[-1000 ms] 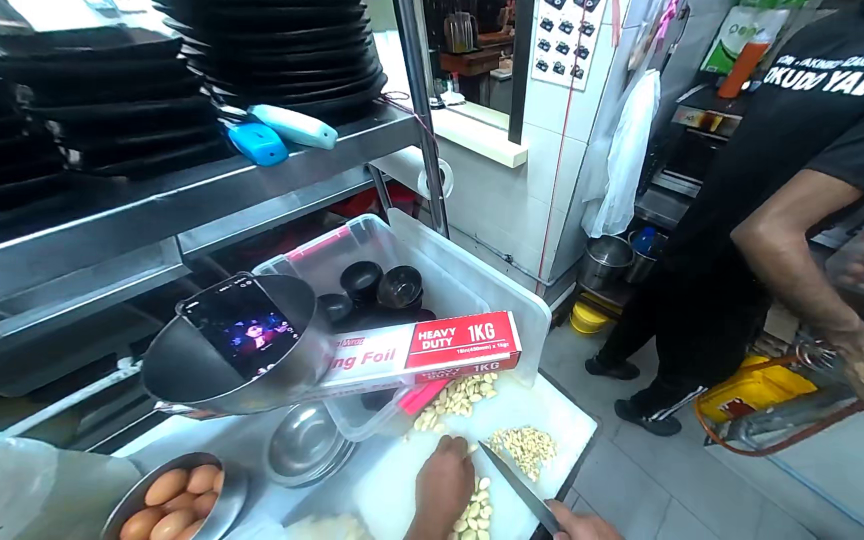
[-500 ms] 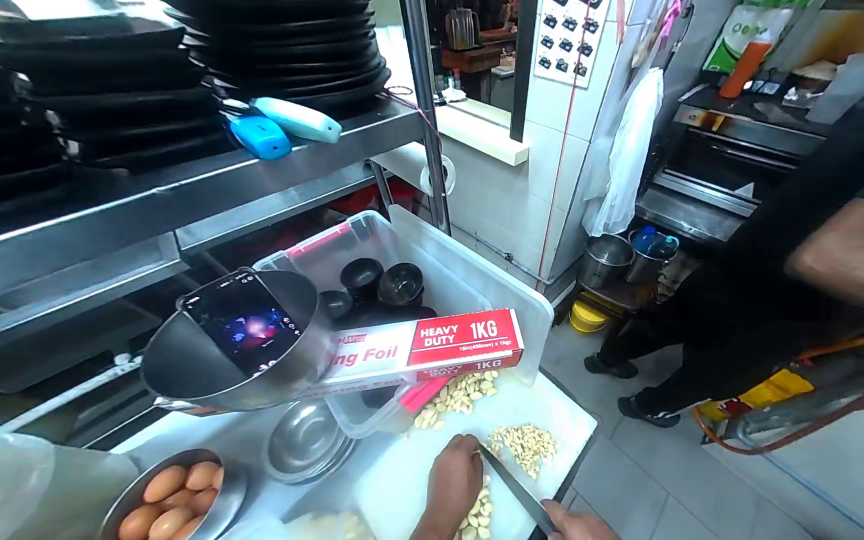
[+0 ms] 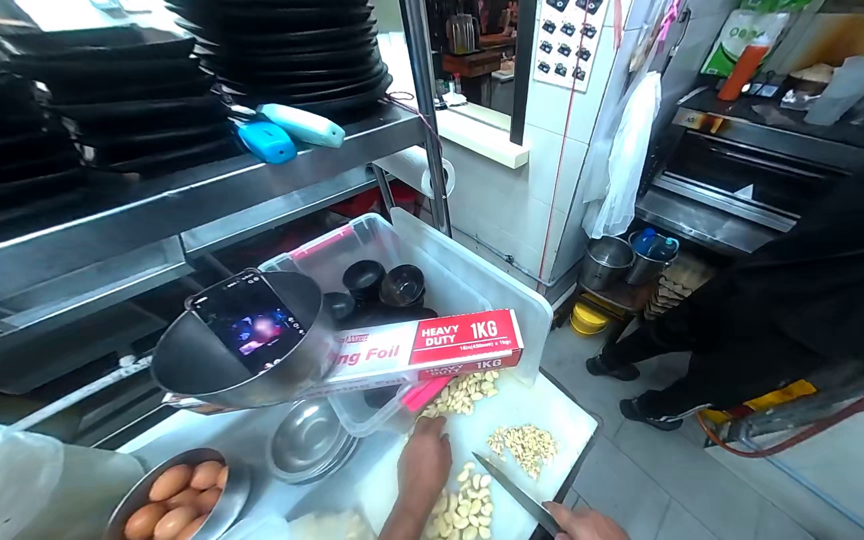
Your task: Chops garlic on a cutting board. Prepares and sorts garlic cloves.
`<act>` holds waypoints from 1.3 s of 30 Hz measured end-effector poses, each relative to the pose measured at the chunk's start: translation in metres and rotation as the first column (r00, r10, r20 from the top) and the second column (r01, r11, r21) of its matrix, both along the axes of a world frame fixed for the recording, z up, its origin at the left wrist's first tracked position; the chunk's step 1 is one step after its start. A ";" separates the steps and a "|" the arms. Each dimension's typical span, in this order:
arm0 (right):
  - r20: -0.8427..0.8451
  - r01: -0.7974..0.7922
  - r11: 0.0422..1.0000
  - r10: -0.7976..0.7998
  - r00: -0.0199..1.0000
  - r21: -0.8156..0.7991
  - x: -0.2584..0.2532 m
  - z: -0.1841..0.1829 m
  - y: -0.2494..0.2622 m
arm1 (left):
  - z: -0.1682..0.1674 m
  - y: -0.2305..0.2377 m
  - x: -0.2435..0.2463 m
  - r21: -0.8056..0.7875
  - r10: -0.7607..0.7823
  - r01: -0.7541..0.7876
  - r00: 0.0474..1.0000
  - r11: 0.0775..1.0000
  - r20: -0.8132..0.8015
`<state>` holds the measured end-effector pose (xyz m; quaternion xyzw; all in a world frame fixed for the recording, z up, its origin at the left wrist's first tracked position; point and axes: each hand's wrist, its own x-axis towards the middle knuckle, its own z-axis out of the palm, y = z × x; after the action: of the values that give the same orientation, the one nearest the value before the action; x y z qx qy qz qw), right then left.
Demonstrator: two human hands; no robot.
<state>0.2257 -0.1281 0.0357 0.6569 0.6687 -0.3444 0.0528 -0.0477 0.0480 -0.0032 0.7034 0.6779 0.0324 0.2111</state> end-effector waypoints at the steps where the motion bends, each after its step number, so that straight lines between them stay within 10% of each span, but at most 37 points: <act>1: -0.009 0.002 1.000 -0.002 1.000 0.000 0.001 -0.004 0.000 | -0.001 0.000 0.001 -0.026 0.000 0.000 1.000 1.000 -0.015; 13: -0.050 0.063 0.998 -0.064 0.997 -0.027 0.007 -0.013 -0.003 | -0.016 -0.016 0.003 0.046 0.138 -0.141 0.988 0.989 0.072; 26: -0.086 0.099 0.994 -0.102 0.991 -0.045 0.004 -0.020 -0.008 | -0.017 -0.024 0.019 -0.006 -0.186 0.193 0.952 0.981 0.242; 39: 0.032 0.082 0.996 -0.081 0.996 -0.024 -0.007 0.008 0.000 | -0.013 -0.027 0.031 -0.057 -0.281 0.282 0.959 0.958 0.024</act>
<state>0.2183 -0.1282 0.0438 0.6883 0.6358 -0.3445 0.0575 -0.0168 0.0210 -0.0159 0.7857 0.5699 -0.0128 0.2401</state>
